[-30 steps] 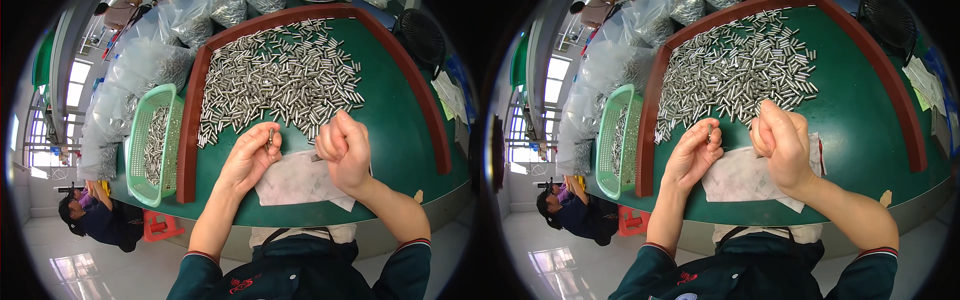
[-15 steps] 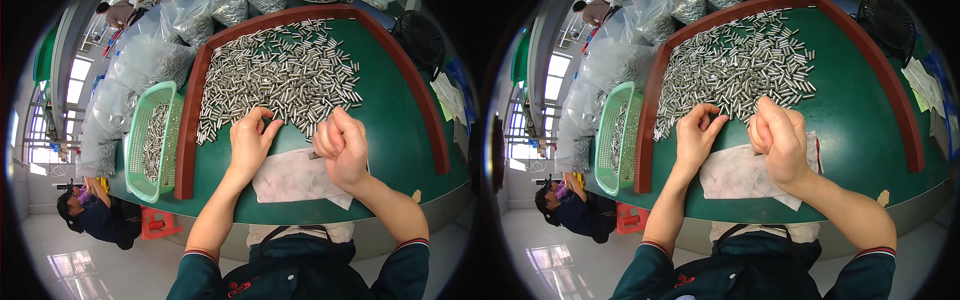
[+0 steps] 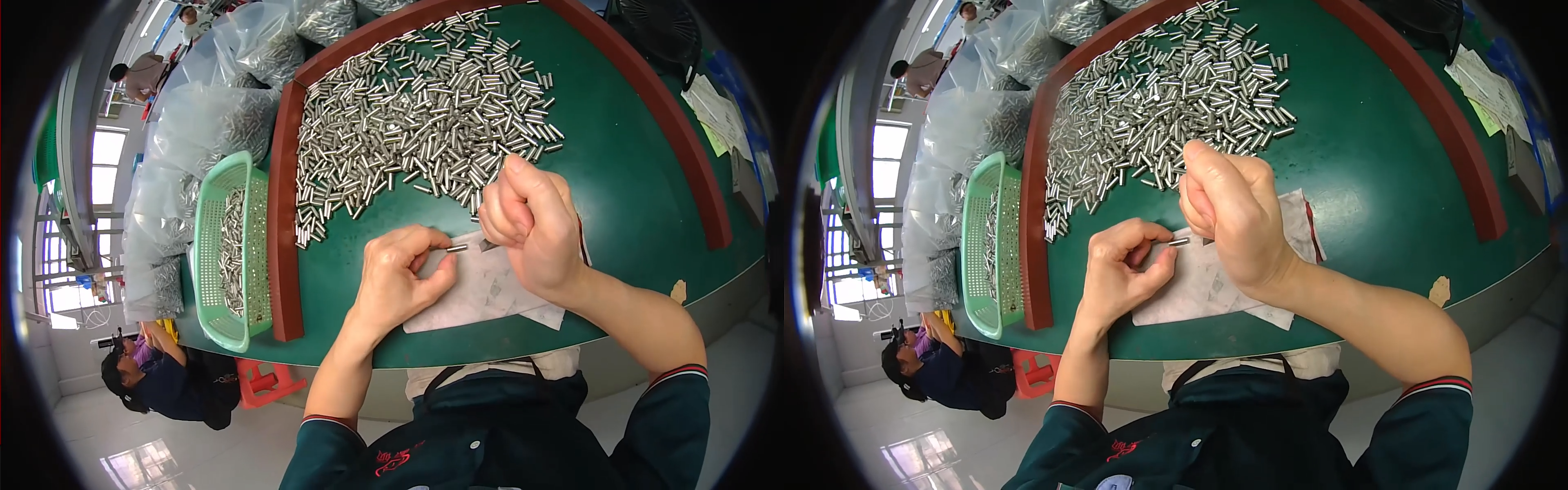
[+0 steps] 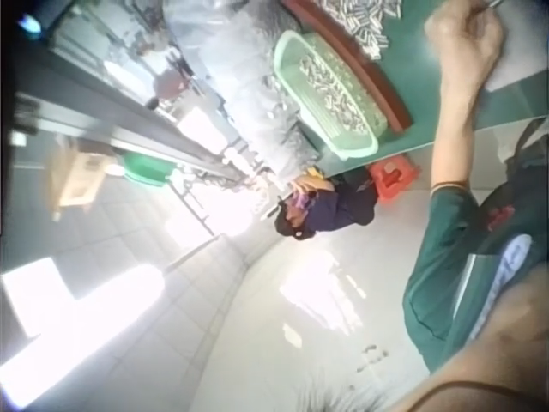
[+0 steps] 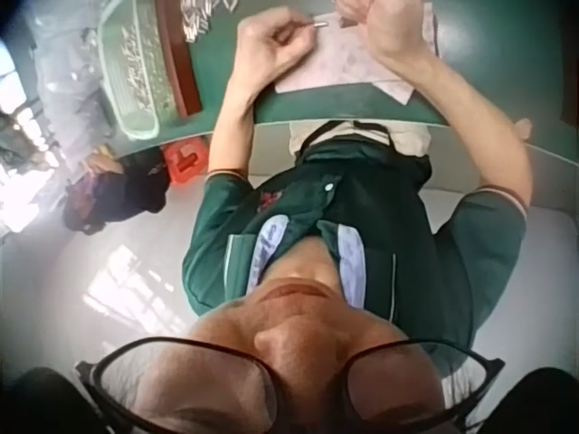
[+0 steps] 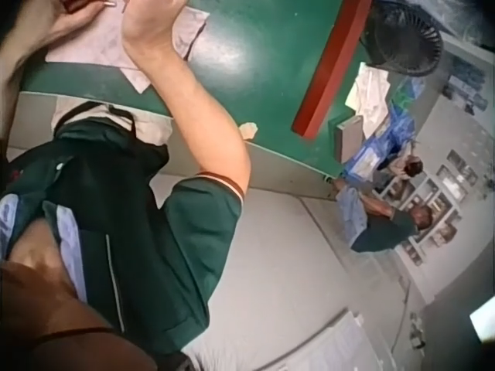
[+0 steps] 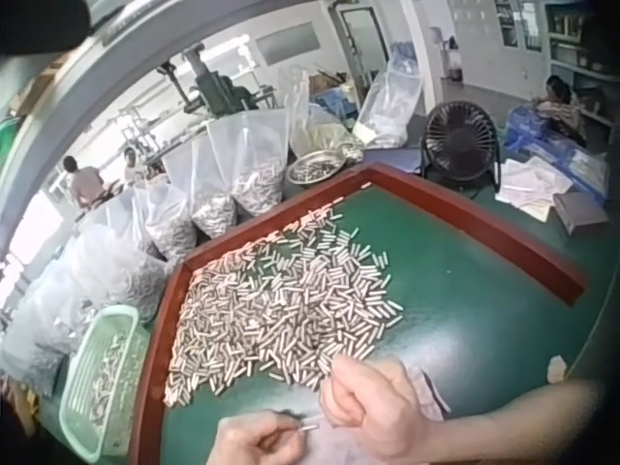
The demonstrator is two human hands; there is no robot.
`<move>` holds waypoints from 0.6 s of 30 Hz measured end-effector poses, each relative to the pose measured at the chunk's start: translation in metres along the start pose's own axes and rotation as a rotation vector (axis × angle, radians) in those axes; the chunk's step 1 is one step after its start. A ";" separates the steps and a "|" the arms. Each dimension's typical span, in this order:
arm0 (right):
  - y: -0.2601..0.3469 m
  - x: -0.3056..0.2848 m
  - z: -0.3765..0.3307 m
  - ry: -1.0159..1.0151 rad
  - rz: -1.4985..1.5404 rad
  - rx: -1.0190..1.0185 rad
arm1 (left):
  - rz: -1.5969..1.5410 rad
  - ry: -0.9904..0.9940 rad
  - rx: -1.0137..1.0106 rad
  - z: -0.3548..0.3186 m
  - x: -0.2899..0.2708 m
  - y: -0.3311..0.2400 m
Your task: Inspecting small cylindrical metal components on a workbench using a scribe tool.
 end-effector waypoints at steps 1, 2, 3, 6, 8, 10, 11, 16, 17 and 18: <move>-0.001 -0.001 0.000 0.021 0.071 0.008 | 0.016 0.017 -0.009 0.000 0.001 -0.002; -0.001 -0.002 0.000 0.015 0.071 0.011 | 0.031 0.033 -0.017 0.000 0.002 -0.003; 0.000 -0.001 0.001 0.010 0.057 0.007 | 0.030 0.037 -0.019 0.000 0.004 -0.001; 0.005 0.001 0.001 0.029 0.082 -0.023 | 0.021 0.000 0.042 -0.002 0.006 -0.002; 0.005 0.003 0.000 0.054 0.120 -0.048 | 0.008 -0.006 0.034 -0.002 0.007 0.000; -0.001 0.004 0.001 0.057 0.127 -0.035 | -0.003 -0.013 0.030 -0.003 0.006 0.000; -0.003 0.004 0.002 0.075 0.124 -0.046 | -0.005 -0.012 0.019 -0.003 0.006 0.001; -0.004 0.005 0.002 0.068 0.120 -0.027 | -0.015 -0.016 0.006 -0.003 0.005 0.000; -0.004 0.006 0.002 0.071 0.117 -0.027 | -0.015 -0.010 -0.003 -0.003 0.005 0.000; -0.005 0.006 0.002 0.072 0.117 -0.026 | -0.016 -0.003 -0.009 -0.003 0.006 0.000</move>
Point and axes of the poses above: each hand's wrist, its own z-axis towards the middle knuckle, its own x-axis out of the palm, y = z × x, the point moved 7 cm from there along z, towards the middle knuckle, and after that the axes turned 7 degrees about -y, right-handed, at the moved point
